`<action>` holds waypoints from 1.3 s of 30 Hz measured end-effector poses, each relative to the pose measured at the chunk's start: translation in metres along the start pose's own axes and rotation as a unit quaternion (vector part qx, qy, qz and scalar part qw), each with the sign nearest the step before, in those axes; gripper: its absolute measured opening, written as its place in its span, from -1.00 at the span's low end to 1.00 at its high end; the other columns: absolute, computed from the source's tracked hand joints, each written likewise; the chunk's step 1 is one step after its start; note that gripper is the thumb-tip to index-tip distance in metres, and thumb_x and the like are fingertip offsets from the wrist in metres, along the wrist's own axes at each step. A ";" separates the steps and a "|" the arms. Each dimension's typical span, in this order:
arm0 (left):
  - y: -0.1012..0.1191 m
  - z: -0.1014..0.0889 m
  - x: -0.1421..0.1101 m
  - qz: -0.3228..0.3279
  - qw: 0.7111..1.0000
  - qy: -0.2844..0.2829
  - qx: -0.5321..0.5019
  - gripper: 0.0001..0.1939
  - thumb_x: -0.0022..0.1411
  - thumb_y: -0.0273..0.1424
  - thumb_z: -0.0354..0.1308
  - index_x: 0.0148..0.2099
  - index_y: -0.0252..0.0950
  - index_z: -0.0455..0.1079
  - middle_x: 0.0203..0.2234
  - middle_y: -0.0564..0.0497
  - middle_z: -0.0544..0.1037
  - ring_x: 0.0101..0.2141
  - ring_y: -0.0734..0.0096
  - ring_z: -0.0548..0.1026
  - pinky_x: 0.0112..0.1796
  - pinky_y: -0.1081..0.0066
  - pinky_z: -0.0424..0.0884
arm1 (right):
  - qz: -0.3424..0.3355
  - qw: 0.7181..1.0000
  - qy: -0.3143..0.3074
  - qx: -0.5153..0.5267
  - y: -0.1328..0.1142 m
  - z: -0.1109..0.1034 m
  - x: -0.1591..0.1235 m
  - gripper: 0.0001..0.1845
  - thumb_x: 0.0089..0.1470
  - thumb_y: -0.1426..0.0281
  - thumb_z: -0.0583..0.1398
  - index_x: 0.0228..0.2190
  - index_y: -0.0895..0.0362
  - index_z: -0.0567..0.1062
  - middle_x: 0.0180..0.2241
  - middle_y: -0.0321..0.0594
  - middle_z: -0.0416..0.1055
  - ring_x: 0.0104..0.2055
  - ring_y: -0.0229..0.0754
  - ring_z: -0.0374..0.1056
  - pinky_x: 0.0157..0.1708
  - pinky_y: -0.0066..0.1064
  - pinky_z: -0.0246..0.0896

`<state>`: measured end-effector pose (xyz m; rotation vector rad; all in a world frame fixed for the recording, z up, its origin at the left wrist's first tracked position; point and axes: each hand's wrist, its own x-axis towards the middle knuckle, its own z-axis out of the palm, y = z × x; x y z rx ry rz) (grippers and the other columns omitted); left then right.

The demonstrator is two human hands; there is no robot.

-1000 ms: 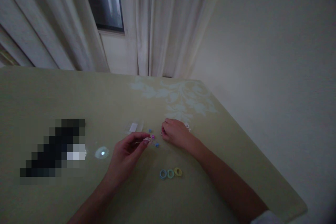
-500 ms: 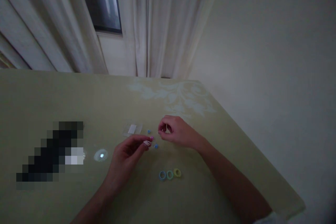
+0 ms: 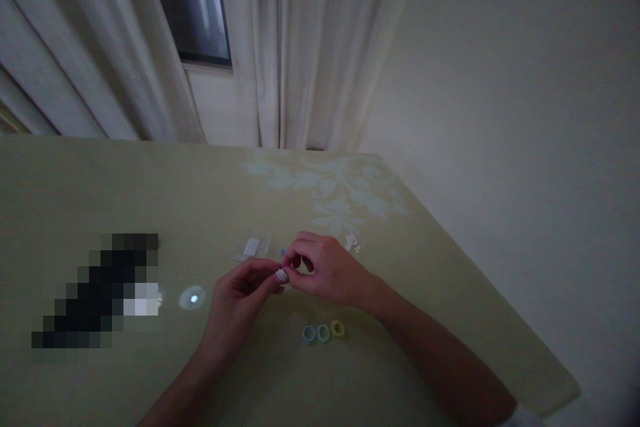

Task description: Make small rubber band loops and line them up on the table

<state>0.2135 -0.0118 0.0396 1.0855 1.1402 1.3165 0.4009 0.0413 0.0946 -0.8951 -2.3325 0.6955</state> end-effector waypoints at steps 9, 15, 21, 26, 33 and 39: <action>0.000 -0.002 0.002 0.016 1.000 0.004 0.007 -0.77 0.09 -0.21 0.51 -0.27 -0.21 0.66 -0.40 0.01 0.73 -0.40 0.37 0.64 -0.34 0.47 0.59 | 0.024 0.999 0.029 0.008 -0.005 0.001 0.000 -0.94 0.14 0.48 0.38 -0.34 0.14 0.59 -0.38 -0.35 0.41 -0.39 -0.32 0.27 -0.35 -0.47 0.14; -0.001 -0.014 0.005 0.014 0.998 0.051 0.025 -0.71 0.14 -0.16 0.49 -0.15 -0.21 0.68 -0.35 -0.03 0.75 -0.36 0.35 0.65 -0.28 0.45 0.59 | 0.065 0.996 0.050 -0.046 0.011 -0.001 0.004 -0.93 0.28 0.41 0.32 -0.28 0.15 0.58 -0.32 -0.29 0.46 -0.31 -0.28 0.36 -0.27 -0.44 0.19; -0.002 -0.016 0.006 0.004 0.998 0.065 -0.026 -0.72 0.17 -0.17 0.48 -0.17 -0.22 0.61 -0.29 -0.02 0.74 -0.29 0.37 0.66 -0.23 0.46 0.57 | 0.100 0.959 -0.127 -0.234 0.026 0.013 0.004 -0.80 0.36 0.30 0.26 -0.22 0.16 0.63 -0.20 -0.14 0.54 -0.17 -0.14 0.46 -0.30 -0.38 0.17; 0.003 -0.016 0.008 0.003 0.993 0.097 -0.068 -0.68 0.12 -0.16 0.51 -0.16 -0.21 0.61 -0.33 0.03 0.72 -0.33 0.41 0.65 -0.27 0.49 0.58 | 0.129 0.949 -0.154 -0.242 0.027 0.023 0.003 -0.79 0.37 0.27 0.24 -0.19 0.13 0.64 -0.19 -0.15 0.55 -0.14 -0.13 0.48 -0.30 -0.38 0.18; 0.003 -0.020 0.010 0.002 0.984 0.122 -0.126 -0.72 0.13 -0.22 0.52 -0.16 -0.19 0.61 -0.32 0.09 0.69 -0.34 0.51 0.62 -0.25 0.56 0.57 | 0.156 0.944 -0.121 -0.263 0.040 0.007 0.004 -0.81 0.38 0.43 0.19 -0.18 0.16 0.64 -0.15 -0.08 0.55 -0.11 -0.11 0.47 -0.21 -0.35 0.23; 0.005 -0.019 0.011 0.013 0.985 0.127 -0.114 -0.72 0.11 -0.21 0.53 -0.20 -0.20 0.59 -0.33 0.10 0.69 -0.37 0.53 0.60 -0.28 0.59 0.54 | 0.169 0.939 -0.134 -0.268 0.046 -0.003 0.005 -0.88 0.31 0.46 0.26 -0.23 0.14 0.65 -0.16 -0.12 0.54 -0.12 -0.13 0.45 -0.25 -0.37 0.20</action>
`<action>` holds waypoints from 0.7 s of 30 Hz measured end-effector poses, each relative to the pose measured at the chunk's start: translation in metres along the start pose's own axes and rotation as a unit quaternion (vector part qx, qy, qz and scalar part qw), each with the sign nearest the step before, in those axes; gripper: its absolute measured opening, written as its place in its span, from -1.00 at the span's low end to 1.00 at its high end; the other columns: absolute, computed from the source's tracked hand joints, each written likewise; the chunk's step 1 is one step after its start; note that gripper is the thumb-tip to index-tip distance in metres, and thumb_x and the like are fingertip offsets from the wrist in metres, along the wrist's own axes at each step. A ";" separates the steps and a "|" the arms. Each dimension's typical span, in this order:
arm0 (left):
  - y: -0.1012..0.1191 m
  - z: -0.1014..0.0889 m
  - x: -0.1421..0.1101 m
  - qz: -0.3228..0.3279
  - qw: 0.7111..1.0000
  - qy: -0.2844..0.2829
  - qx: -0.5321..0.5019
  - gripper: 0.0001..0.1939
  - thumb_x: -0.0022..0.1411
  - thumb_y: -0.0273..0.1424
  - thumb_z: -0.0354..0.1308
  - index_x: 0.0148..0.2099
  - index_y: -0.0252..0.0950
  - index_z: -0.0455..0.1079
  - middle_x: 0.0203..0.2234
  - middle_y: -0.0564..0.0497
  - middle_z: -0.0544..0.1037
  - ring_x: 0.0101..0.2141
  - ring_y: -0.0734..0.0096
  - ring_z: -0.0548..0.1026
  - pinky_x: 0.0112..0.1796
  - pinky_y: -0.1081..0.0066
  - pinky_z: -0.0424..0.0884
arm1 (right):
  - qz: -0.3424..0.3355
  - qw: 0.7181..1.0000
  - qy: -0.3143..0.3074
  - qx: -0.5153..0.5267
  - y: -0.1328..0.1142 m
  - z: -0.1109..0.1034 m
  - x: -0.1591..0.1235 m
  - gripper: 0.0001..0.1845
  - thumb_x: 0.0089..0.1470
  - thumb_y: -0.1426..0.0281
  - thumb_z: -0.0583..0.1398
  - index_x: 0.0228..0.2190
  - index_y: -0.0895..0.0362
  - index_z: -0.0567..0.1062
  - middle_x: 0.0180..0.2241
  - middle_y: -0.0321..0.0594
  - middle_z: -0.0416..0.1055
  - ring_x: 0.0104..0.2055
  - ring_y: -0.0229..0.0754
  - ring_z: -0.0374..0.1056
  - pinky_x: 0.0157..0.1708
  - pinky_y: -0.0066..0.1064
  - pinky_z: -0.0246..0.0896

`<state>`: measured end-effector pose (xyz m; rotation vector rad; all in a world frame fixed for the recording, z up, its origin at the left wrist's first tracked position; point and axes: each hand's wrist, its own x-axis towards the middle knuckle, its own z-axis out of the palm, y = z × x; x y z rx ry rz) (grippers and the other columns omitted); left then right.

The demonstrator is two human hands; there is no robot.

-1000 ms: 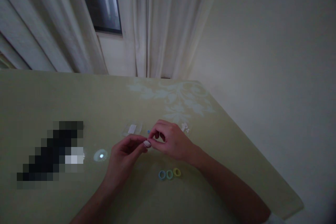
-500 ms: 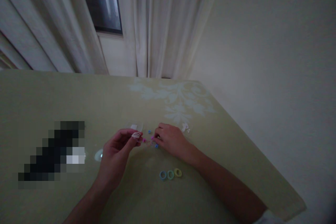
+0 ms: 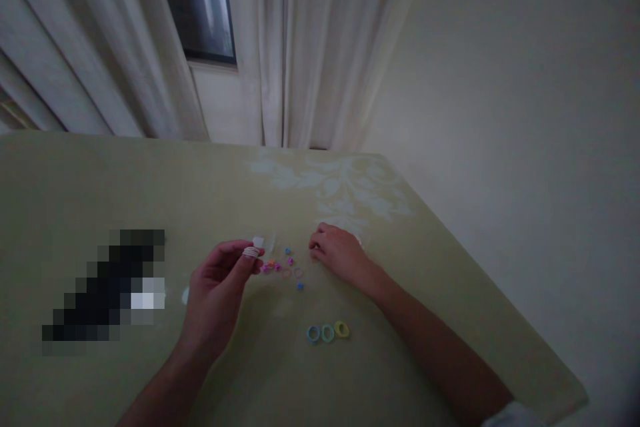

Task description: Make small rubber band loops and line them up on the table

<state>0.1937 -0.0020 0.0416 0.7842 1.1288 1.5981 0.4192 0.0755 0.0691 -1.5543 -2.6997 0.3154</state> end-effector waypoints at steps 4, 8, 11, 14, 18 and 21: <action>0.003 0.002 -0.002 -0.001 1.000 -0.005 0.026 -0.69 0.08 -0.18 0.54 -0.23 -0.21 0.58 -0.30 0.05 0.72 -0.35 0.47 0.63 -0.27 0.54 0.56 | -0.009 1.000 -0.003 -0.005 0.000 0.006 0.000 -0.87 0.30 0.46 0.24 -0.27 0.17 0.62 -0.19 -0.11 0.52 -0.18 -0.15 0.42 -0.27 -0.37 0.16; 0.007 0.002 -0.002 0.005 0.998 -0.018 0.057 -0.71 0.11 -0.16 0.51 -0.24 -0.21 0.60 -0.24 0.00 0.74 -0.33 0.41 0.64 -0.26 0.47 0.57 | -0.017 1.000 0.001 -0.018 0.001 0.011 0.000 -0.88 0.26 0.46 0.23 -0.28 0.20 0.59 -0.22 -0.08 0.51 -0.21 -0.12 0.38 -0.29 -0.34 0.13; 0.009 -0.001 0.001 0.001 0.991 -0.064 0.120 -0.76 0.14 -0.18 0.48 -0.23 -0.20 0.63 -0.26 -0.02 0.75 -0.28 0.32 0.66 -0.21 0.42 0.56 | -0.026 0.999 0.005 -0.025 0.001 0.012 -0.001 -0.88 0.25 0.45 0.22 -0.28 0.22 0.58 -0.21 -0.05 0.50 -0.21 -0.10 0.37 -0.28 -0.32 0.14; 0.007 -0.005 0.004 -0.024 0.958 -0.187 0.216 -0.82 0.15 -0.22 0.41 -0.27 -0.20 0.66 -0.31 -0.05 0.74 -0.26 0.23 0.66 -0.20 0.37 0.53 | -0.036 0.999 0.007 -0.023 0.001 0.009 0.000 -0.90 0.23 0.44 0.24 -0.30 0.20 0.57 -0.23 -0.09 0.49 -0.22 -0.12 0.36 -0.27 -0.33 0.14; -0.001 -0.004 -0.003 -0.031 0.884 -0.318 0.343 -0.85 0.16 -0.34 0.25 -0.32 -0.21 0.66 -0.41 -0.01 0.70 -0.33 0.22 0.63 -0.28 0.38 0.45 | -0.043 0.999 0.017 -0.016 -0.003 -0.002 -0.003 -0.91 0.23 0.43 0.25 -0.28 0.18 0.57 -0.22 -0.10 0.49 -0.23 -0.12 0.36 -0.26 -0.33 0.15; -0.002 0.002 -0.015 -0.033 0.839 -0.362 0.405 -0.77 0.13 -0.45 0.15 -0.30 -0.19 0.67 -0.43 0.03 0.70 -0.37 0.25 0.61 -0.32 0.42 0.38 | -0.055 0.998 0.041 -0.012 -0.012 -0.018 -0.013 -0.90 0.25 0.43 0.23 -0.28 0.18 0.57 -0.22 -0.08 0.48 -0.23 -0.11 0.36 -0.22 -0.30 0.19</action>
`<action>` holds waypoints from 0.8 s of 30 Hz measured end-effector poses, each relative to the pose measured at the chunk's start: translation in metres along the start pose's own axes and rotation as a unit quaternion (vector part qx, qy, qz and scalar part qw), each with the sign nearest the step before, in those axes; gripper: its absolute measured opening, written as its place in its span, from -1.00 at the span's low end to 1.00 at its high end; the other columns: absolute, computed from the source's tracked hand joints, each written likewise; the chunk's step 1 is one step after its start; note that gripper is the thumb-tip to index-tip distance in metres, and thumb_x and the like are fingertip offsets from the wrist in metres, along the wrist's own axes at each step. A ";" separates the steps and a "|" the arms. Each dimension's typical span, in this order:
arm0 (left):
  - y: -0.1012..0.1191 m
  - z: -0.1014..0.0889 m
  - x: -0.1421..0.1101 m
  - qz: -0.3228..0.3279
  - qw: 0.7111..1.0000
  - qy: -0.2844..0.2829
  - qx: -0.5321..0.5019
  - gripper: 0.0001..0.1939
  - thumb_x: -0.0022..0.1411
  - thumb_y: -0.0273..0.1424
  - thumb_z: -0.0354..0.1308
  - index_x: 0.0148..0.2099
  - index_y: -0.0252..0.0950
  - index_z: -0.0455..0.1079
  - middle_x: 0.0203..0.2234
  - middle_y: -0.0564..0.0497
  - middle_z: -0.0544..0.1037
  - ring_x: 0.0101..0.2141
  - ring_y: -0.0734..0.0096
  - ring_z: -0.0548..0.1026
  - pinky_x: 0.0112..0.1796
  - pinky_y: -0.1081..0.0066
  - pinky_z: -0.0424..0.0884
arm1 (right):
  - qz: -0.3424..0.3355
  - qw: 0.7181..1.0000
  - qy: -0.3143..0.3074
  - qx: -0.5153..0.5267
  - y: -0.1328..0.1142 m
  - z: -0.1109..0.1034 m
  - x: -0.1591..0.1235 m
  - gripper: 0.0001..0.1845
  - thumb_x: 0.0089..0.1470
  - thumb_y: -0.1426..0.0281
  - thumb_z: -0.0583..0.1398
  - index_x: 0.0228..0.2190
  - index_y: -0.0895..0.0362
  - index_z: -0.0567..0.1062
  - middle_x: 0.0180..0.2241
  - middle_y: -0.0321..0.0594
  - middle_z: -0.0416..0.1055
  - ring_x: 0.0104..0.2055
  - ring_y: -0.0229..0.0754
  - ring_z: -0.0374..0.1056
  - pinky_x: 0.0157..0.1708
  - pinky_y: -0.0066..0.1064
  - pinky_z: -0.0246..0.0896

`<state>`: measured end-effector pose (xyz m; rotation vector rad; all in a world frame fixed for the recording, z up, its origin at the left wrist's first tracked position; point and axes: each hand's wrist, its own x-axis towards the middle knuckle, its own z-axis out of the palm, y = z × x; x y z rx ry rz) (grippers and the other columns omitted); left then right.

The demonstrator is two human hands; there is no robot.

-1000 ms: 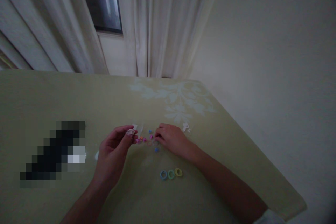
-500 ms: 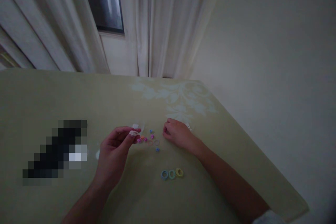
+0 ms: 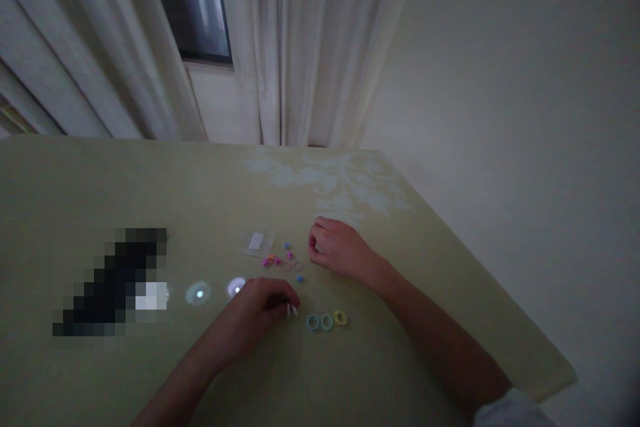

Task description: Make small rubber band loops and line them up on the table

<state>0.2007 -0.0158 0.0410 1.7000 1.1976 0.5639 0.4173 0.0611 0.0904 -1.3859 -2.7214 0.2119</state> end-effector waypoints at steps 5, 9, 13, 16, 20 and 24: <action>0.013 0.000 -0.011 -0.014 0.996 -0.048 0.076 -0.79 0.12 -0.44 0.17 -0.33 -0.19 0.65 -0.43 0.04 0.68 -0.36 0.25 0.58 -0.33 0.43 0.31 | -0.014 0.998 0.066 0.008 -0.015 -0.032 -0.027 -0.94 0.24 0.44 0.24 -0.29 0.17 0.55 -0.24 -0.13 0.46 -0.22 -0.12 0.35 -0.17 -0.30 0.22; 0.013 -0.006 -0.016 -0.027 0.992 -0.072 0.102 -0.79 0.15 -0.40 0.16 -0.31 -0.18 0.65 -0.46 0.04 0.65 -0.38 0.25 0.56 -0.38 0.44 0.27 | -0.029 0.995 0.081 0.057 -0.009 -0.028 -0.056 -0.99 0.20 0.48 0.26 -0.30 0.14 0.52 -0.27 -0.21 0.44 -0.24 -0.17 0.35 -0.19 -0.35 0.22; 0.008 -0.002 -0.015 -0.024 0.994 -0.056 0.092 -0.80 0.19 -0.38 0.14 -0.28 -0.20 0.62 -0.41 0.01 0.67 -0.37 0.24 0.58 -0.36 0.42 0.30 | -0.022 0.989 0.083 0.116 0.008 0.006 -0.083 -0.94 0.18 0.50 0.28 -0.32 0.12 0.50 -0.27 -0.21 0.44 -0.19 -0.14 0.38 -0.12 -0.33 0.28; 0.003 0.004 -0.013 -0.015 0.996 -0.047 0.079 -0.80 0.19 -0.39 0.15 -0.26 -0.20 0.62 -0.39 0.00 0.69 -0.35 0.23 0.60 -0.33 0.41 0.34 | -0.005 0.978 0.112 0.176 0.015 0.031 -0.095 -0.90 0.16 0.53 0.28 -0.31 0.10 0.49 -0.29 -0.23 0.42 -0.17 -0.13 0.40 -0.08 -0.32 0.32; -0.001 0.008 -0.012 -0.005 0.997 -0.023 0.074 -0.82 0.15 -0.39 0.19 -0.29 -0.17 0.64 -0.39 0.00 0.69 -0.36 0.23 0.60 -0.32 0.40 0.35 | 0.013 0.971 0.123 0.205 0.014 0.046 -0.099 -0.91 0.15 0.51 0.30 -0.30 0.10 0.51 -0.25 -0.19 0.45 -0.09 -0.09 0.44 -0.01 -0.29 0.33; 0.000 0.007 -0.013 -0.036 0.997 -0.035 0.063 -0.87 0.10 -0.39 0.22 -0.34 -0.18 0.61 -0.47 0.04 0.66 -0.43 0.25 0.57 -0.39 0.43 0.31 | 0.011 0.974 0.105 0.199 0.016 0.049 -0.100 -0.93 0.16 0.48 0.32 -0.30 0.11 0.53 -0.18 -0.13 0.49 -0.03 -0.07 0.45 0.03 -0.28 0.34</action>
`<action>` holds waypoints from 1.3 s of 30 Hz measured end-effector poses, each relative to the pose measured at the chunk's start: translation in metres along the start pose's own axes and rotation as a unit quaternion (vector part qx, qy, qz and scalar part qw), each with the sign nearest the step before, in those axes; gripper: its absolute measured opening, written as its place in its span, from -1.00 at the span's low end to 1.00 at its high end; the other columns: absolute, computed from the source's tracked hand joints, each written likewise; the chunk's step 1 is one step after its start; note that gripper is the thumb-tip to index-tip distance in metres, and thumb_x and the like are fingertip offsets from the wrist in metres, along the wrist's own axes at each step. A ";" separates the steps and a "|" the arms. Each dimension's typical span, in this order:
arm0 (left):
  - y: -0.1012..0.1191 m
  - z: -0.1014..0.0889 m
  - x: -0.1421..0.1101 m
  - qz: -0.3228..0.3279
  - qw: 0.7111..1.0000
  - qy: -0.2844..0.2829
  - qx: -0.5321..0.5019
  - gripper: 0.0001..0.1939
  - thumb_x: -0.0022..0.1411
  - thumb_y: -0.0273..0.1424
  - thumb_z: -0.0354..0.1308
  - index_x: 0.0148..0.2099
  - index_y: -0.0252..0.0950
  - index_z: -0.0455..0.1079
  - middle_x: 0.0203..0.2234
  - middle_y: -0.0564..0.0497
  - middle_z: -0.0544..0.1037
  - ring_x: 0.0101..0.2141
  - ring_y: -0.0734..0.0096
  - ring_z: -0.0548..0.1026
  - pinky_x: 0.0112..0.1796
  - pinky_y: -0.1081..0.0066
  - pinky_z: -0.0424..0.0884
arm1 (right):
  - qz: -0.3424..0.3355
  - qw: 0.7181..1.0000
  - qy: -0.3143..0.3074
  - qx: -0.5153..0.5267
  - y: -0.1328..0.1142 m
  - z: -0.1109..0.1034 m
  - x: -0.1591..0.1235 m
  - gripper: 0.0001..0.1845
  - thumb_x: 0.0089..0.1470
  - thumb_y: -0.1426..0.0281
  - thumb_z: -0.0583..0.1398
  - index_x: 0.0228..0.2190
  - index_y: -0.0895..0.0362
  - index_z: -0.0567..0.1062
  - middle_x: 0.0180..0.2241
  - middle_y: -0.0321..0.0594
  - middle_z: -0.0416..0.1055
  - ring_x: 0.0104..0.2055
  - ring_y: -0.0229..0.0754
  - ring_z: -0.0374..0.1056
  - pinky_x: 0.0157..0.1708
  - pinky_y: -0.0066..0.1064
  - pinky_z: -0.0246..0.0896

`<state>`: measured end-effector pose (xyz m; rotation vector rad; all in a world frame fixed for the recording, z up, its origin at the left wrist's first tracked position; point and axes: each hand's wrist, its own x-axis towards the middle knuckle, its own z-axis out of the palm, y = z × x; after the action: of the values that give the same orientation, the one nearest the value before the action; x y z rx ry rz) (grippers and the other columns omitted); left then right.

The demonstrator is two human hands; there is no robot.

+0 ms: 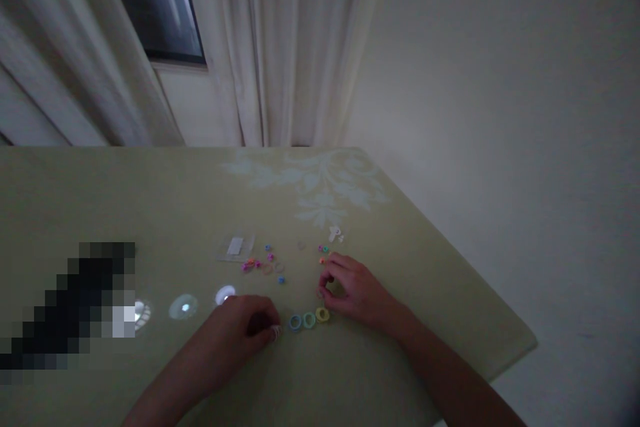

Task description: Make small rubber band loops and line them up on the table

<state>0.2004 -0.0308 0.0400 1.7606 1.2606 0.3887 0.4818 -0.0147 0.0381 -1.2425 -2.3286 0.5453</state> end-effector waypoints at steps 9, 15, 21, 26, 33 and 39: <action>0.004 0.008 0.001 -0.007 0.999 0.001 0.039 -0.87 0.17 -0.40 0.17 -0.31 -0.19 0.57 -0.42 0.01 0.66 -0.38 0.23 0.59 -0.34 0.40 0.33 | 0.007 1.000 -0.021 -0.009 0.007 -0.005 -0.001 -0.94 0.16 0.49 0.30 -0.29 0.12 0.55 -0.15 -0.10 0.51 -0.03 -0.08 0.46 0.03 -0.29 0.35; 0.004 0.009 0.002 -0.017 1.000 0.005 0.020 -0.90 0.20 -0.35 0.17 -0.29 -0.19 0.51 -0.43 0.02 0.65 -0.39 0.23 0.59 -0.35 0.39 0.33 | 0.009 1.000 -0.018 -0.001 0.009 -0.003 -0.001 -0.97 0.17 0.48 0.30 -0.31 0.12 0.54 -0.19 -0.12 0.50 -0.06 -0.09 0.46 0.01 -0.30 0.35; 0.008 0.009 0.003 -0.046 0.997 -0.008 0.059 -0.90 0.22 -0.37 0.13 -0.29 -0.21 0.48 -0.38 0.01 0.66 -0.33 0.24 0.60 -0.29 0.37 0.37 | -0.004 1.000 -0.023 -0.001 0.011 -0.001 -0.003 -0.97 0.19 0.44 0.31 -0.31 0.12 0.54 -0.20 -0.12 0.50 -0.06 -0.07 0.46 0.01 -0.29 0.36; 0.009 0.009 0.003 -0.027 0.998 -0.009 0.053 -0.81 0.27 -0.32 0.11 -0.25 -0.20 0.55 -0.31 -0.04 0.67 -0.28 0.19 0.62 -0.22 0.30 0.43 | -0.003 1.000 -0.027 -0.002 0.012 -0.002 -0.003 -0.97 0.18 0.48 0.30 -0.31 0.12 0.54 -0.16 -0.09 0.51 -0.06 -0.08 0.47 -0.01 -0.31 0.36; -0.004 0.009 -0.003 0.009 1.000 -0.004 0.024 -0.74 0.24 -0.31 0.21 -0.03 -0.15 0.56 -0.13 -0.04 0.65 -0.19 0.20 0.61 -0.14 0.28 0.49 | -0.017 1.000 -0.020 0.007 0.015 -0.002 -0.003 -0.98 0.18 0.46 0.30 -0.32 0.13 0.54 -0.21 -0.09 0.52 0.03 -0.03 0.48 0.07 -0.28 0.35; 0.002 0.010 0.001 0.047 0.993 -0.054 0.091 -0.68 0.20 -0.48 0.16 -0.04 -0.14 0.60 -0.13 -0.02 0.58 -0.20 0.25 0.58 -0.15 0.30 0.47 | 0.000 1.000 -0.027 -0.001 0.015 -0.001 -0.002 -0.97 0.17 0.45 0.31 -0.33 0.12 0.54 -0.24 -0.11 0.51 0.00 -0.03 0.48 0.07 -0.26 0.36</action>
<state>0.2088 -0.0347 0.0361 1.9738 1.1707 0.2337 0.4931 -0.0087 0.0307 -1.2425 -2.3753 0.5822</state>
